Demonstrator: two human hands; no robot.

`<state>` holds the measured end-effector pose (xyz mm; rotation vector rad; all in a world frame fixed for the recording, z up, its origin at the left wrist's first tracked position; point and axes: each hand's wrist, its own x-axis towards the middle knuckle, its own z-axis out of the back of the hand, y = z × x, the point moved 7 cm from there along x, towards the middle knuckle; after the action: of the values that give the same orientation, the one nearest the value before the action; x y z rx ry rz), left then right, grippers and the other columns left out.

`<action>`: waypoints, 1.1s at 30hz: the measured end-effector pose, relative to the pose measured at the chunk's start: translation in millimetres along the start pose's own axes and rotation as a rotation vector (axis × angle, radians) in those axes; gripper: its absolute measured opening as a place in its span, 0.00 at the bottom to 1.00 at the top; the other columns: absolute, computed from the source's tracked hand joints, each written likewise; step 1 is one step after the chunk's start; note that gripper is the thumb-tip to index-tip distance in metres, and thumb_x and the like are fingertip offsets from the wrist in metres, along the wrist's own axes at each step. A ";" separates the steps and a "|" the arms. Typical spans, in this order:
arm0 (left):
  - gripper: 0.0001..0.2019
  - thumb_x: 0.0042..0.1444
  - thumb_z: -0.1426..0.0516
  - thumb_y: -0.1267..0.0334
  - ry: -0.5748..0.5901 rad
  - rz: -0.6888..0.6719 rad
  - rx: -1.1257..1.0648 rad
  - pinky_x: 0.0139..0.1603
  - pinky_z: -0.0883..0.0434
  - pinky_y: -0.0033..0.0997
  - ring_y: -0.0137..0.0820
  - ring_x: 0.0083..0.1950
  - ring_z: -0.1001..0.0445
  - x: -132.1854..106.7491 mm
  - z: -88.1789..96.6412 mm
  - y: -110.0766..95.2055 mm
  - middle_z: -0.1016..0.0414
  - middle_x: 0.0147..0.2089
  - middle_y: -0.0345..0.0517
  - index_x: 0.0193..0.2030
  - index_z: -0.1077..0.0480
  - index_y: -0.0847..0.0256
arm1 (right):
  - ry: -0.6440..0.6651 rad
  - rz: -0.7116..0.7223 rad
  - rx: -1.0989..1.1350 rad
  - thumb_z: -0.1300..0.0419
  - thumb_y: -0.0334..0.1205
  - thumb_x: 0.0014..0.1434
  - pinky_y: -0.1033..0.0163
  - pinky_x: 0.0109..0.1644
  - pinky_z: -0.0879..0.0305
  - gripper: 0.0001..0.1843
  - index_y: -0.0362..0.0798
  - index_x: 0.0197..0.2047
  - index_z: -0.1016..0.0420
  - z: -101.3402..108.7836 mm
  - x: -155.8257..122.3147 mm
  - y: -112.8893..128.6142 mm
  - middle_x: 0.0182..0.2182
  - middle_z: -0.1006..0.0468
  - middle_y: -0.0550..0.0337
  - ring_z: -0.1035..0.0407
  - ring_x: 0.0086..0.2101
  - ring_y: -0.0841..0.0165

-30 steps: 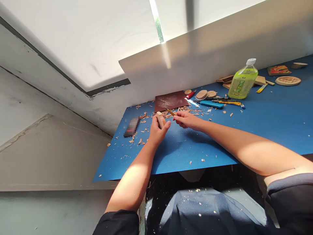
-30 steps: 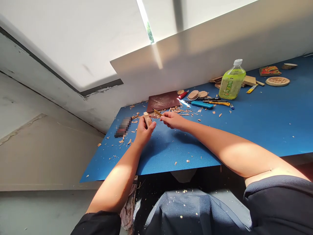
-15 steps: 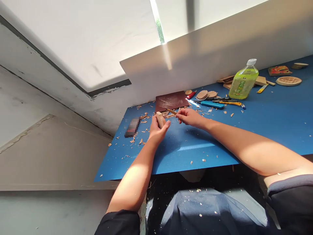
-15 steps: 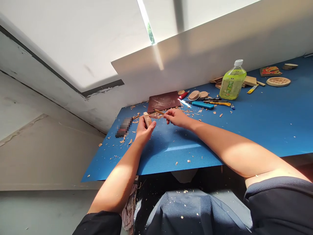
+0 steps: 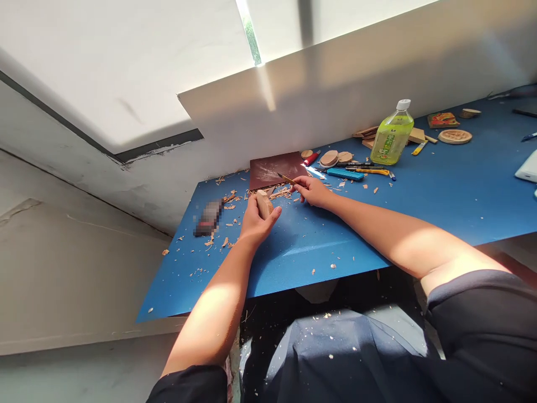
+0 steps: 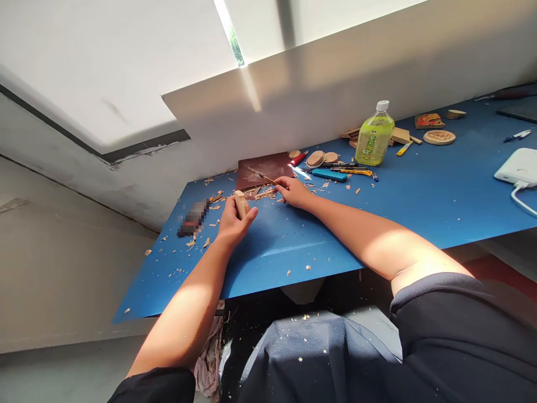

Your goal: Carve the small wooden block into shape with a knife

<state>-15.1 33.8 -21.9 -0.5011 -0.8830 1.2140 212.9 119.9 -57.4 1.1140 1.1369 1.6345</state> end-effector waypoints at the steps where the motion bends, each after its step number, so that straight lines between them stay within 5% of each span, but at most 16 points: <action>1: 0.33 0.58 0.31 0.40 0.009 0.000 0.003 0.50 0.26 0.37 0.38 0.47 0.23 -0.5 -0.9 -0.9 0.21 0.51 0.45 0.63 0.33 0.54 | -0.002 0.014 -0.002 0.35 0.45 0.73 0.65 0.27 0.31 0.11 0.49 0.53 0.23 -2.1 -0.1 2.2 0.47 0.13 0.54 0.29 0.24 0.74; 8: 0.34 0.59 0.31 0.40 0.058 0.046 -0.050 0.51 0.26 0.38 0.38 0.49 0.21 -3.2 -4.8 -1.0 0.20 0.52 0.46 0.64 0.34 0.54 | 0.100 0.133 0.013 0.36 0.56 0.70 0.64 0.32 0.38 0.20 0.50 0.54 0.23 -23.3 -15.8 29.6 0.30 0.22 0.64 0.34 0.27 0.70; 15: 0.32 0.61 0.32 0.40 0.040 -0.031 -0.120 0.52 0.26 0.36 0.37 0.50 0.22 -5.7 -0.8 -10.0 0.21 0.52 0.47 0.63 0.33 0.56 | 0.246 0.064 -0.040 0.40 0.74 0.68 0.63 0.31 0.44 0.35 0.46 0.42 0.18 -35.3 -34.9 39.8 0.23 0.28 0.64 0.40 0.24 0.71; 28: 0.32 0.56 0.28 0.44 0.002 -0.173 0.124 0.52 0.26 0.40 0.40 0.49 0.22 -12.1 5.6 -27.8 0.20 0.53 0.48 0.61 0.31 0.56 | 0.533 -0.036 -0.247 0.42 0.75 0.68 0.64 0.28 0.47 0.36 0.48 0.41 0.16 -24.8 -45.0 47.5 0.22 0.36 0.67 0.44 0.24 0.72; 33: 0.32 0.55 0.28 0.46 -0.026 -0.210 0.156 0.52 0.25 0.40 0.40 0.48 0.21 -13.2 6.7 -28.5 0.20 0.53 0.48 0.61 0.31 0.55 | 0.593 -0.073 -0.232 0.45 0.76 0.69 0.62 0.29 0.47 0.36 0.50 0.32 0.27 -30.7 -51.0 48.3 0.22 0.35 0.66 0.45 0.24 0.71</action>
<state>-4.9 11.9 -0.7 -0.2609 -0.8337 1.0882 189.9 53.4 -27.3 0.4377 1.2848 2.0429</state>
